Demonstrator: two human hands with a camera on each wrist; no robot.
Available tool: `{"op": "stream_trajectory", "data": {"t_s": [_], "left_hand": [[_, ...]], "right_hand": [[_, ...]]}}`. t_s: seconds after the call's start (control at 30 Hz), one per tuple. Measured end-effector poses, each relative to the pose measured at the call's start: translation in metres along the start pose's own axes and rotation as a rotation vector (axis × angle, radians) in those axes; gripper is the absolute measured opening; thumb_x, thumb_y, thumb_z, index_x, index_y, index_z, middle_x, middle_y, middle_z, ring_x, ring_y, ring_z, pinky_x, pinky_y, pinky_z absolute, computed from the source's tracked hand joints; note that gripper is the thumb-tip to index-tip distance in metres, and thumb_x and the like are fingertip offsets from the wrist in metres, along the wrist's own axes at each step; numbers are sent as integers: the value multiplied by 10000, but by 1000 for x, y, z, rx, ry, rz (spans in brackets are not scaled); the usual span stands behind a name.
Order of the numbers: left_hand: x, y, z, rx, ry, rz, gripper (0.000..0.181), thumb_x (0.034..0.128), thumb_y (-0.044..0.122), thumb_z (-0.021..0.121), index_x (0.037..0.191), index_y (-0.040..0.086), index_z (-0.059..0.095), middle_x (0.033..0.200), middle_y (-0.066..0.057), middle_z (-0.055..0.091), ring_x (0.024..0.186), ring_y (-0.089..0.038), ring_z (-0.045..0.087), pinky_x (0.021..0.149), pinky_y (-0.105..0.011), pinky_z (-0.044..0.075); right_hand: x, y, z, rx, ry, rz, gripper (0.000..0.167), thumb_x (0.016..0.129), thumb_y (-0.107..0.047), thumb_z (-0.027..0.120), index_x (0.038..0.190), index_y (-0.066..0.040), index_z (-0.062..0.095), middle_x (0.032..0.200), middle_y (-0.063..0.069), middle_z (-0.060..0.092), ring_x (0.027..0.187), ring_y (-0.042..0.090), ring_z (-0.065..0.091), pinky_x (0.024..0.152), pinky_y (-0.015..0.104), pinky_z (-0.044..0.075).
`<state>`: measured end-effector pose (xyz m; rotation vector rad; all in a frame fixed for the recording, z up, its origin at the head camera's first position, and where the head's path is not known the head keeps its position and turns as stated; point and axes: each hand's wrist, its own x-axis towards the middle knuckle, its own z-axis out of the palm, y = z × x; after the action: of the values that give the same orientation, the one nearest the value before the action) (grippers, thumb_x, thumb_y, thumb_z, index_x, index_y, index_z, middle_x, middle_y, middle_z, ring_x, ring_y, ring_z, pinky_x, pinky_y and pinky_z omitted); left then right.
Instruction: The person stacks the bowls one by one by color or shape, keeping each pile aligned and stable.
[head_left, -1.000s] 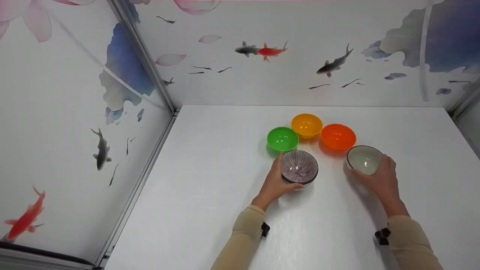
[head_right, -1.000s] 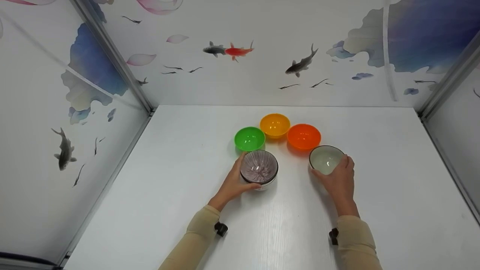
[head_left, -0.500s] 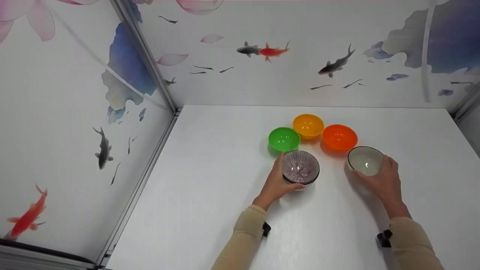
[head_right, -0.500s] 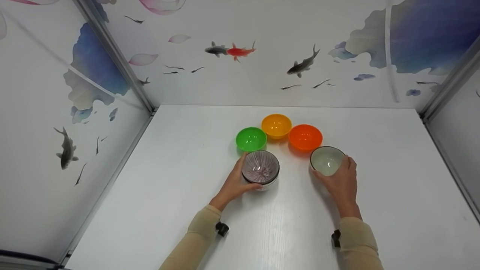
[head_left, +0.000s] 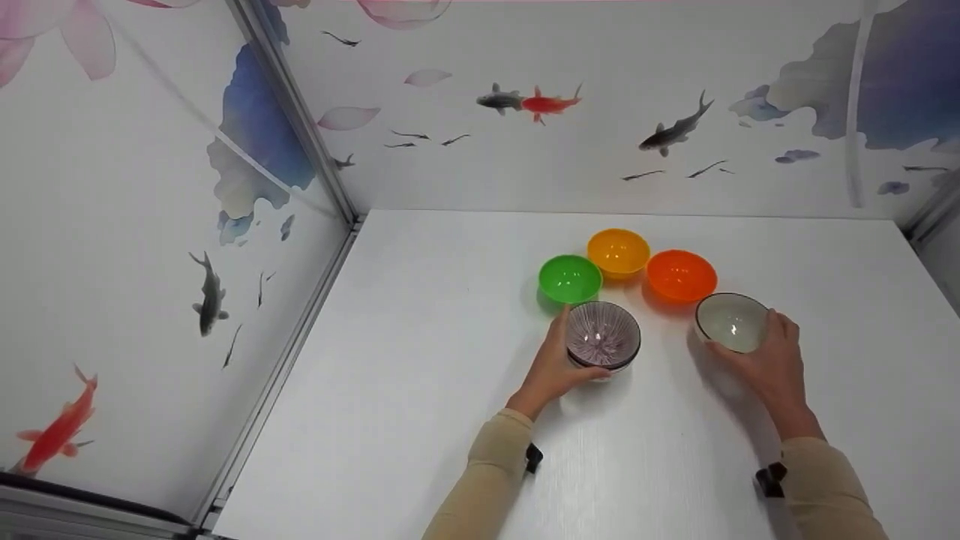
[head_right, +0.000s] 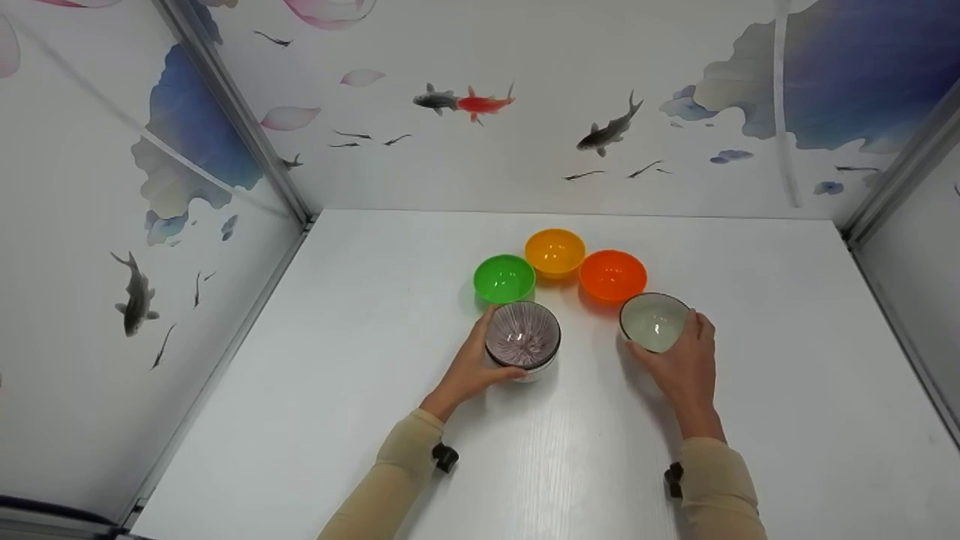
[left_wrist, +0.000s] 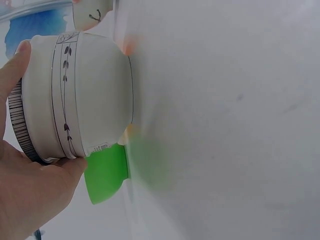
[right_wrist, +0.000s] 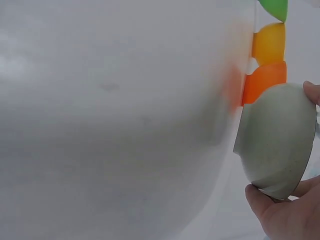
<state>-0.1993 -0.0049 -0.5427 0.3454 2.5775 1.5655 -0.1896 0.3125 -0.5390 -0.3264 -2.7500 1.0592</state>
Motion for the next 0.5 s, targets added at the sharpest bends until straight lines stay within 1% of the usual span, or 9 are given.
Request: {"op": "stream_trajectory", "data": {"t_s": [0.27,0.5], "left_hand": [[0,0,0,11,0,-9,1269,668,327,929,1614,194,94,1675,-50,195,1527,-241,262,1249,-419,253],[-3,2,-3,37,-18,9,1243,703,351,907,1614,180,79,1678,-62,181,1533,-237,247,1252,-415,251]], "right_hand": [[-2,-10,-4,21,27,-31,990,822,-393,776,1522,41,227,1508,327,251,1287,529,357,1018,727,406],[-1,-16,-3,55,58,-77,978,794,-329,801,1505,71,261,1494,339,273,1275,526,366,1011,720,403]]}}
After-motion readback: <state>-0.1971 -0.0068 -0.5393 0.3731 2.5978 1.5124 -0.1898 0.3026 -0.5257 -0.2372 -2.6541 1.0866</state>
